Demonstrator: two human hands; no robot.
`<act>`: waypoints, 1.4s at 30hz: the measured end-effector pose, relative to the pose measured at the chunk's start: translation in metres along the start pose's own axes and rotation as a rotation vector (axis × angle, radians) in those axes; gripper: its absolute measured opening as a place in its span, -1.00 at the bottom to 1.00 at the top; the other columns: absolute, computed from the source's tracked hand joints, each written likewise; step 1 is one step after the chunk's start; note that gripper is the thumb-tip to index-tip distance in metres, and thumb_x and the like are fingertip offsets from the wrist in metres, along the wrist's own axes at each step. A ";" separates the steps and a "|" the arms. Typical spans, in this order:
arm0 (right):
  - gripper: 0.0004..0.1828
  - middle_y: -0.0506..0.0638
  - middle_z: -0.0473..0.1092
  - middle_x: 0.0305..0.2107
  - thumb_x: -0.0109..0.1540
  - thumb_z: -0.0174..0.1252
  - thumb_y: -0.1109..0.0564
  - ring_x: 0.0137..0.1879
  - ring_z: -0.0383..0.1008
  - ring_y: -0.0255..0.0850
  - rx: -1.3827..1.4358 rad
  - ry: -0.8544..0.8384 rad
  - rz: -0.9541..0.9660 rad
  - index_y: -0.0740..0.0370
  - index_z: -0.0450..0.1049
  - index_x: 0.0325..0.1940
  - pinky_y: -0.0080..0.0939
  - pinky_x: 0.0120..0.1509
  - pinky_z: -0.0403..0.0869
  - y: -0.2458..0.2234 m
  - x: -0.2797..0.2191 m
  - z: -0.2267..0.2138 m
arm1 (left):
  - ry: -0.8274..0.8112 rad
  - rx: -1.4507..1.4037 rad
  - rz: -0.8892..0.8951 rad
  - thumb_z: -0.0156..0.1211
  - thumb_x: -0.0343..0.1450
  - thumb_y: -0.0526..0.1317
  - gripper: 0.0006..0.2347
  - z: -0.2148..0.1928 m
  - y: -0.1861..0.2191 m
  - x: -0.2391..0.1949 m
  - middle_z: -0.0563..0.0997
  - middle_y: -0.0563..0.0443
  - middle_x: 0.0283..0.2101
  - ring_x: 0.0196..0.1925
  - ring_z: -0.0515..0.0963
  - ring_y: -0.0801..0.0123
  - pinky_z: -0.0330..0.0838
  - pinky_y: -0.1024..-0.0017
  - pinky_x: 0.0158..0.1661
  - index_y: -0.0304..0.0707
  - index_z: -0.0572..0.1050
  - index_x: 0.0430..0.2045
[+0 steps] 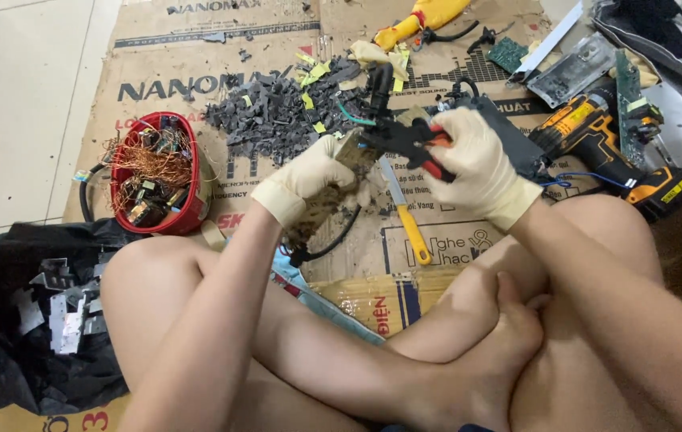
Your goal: The person sits on the floor and uses a knife and pliers to pry components off a green circuit board. They remove several parts and place them into a red bucket filled with copper wire and other electronic scraps.
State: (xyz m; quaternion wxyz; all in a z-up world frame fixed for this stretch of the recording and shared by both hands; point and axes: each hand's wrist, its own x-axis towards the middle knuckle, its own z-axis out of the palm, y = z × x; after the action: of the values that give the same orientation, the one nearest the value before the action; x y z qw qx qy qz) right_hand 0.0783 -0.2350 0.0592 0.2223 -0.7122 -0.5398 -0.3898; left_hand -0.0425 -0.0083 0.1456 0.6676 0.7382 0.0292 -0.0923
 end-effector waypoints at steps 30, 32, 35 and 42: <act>-0.75 0.26 0.38 -0.64 0.05 0.39 0.26 -0.50 0.53 0.06 1.008 -0.646 1.675 0.44 0.43 -0.43 -0.11 -0.51 0.34 -0.067 0.031 -0.064 | 0.798 0.902 0.518 0.24 0.02 -0.08 -0.78 -0.010 -0.095 0.025 0.56 -0.06 -0.57 -0.34 0.65 -0.01 0.45 0.13 -0.34 -0.06 0.55 -0.55; -0.75 0.15 0.41 -0.68 0.04 0.40 0.21 -0.52 0.49 -0.07 1.003 -0.695 1.484 0.36 0.44 -0.54 -0.21 -0.47 0.31 -0.042 0.004 -0.062 | 0.694 0.879 0.429 0.26 0.01 -0.10 -0.73 -0.013 -0.101 0.026 0.61 -0.02 -0.52 -0.29 0.67 0.01 0.50 0.18 -0.30 0.02 0.61 -0.46; -0.69 0.12 0.43 -0.71 0.06 0.37 0.15 -0.55 0.47 -0.14 1.126 -0.695 1.338 0.35 0.45 -0.67 -0.24 -0.44 0.32 -0.048 0.009 -0.072 | 0.545 0.813 0.292 0.28 0.00 -0.09 -0.65 -0.015 -0.110 0.036 0.68 0.08 -0.43 -0.20 0.69 0.09 0.54 0.26 -0.24 0.21 0.67 -0.34; -0.60 0.06 0.26 -0.79 0.19 0.20 0.10 -0.69 0.28 -0.23 1.561 -0.447 1.439 0.42 0.35 -0.65 -0.29 -0.53 0.24 -0.075 -0.001 -0.067 | 0.534 0.809 0.176 0.34 0.01 0.01 -0.60 -0.020 -0.098 0.043 0.69 0.26 -0.36 -0.15 0.70 0.26 0.56 0.36 -0.17 0.42 0.65 -0.25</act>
State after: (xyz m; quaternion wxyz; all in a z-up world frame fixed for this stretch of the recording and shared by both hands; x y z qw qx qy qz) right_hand -0.0139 -0.2610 0.0907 0.6873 -0.5788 -0.1229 0.4212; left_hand -0.0150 0.0184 0.0437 0.3021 0.9358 0.0988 0.1527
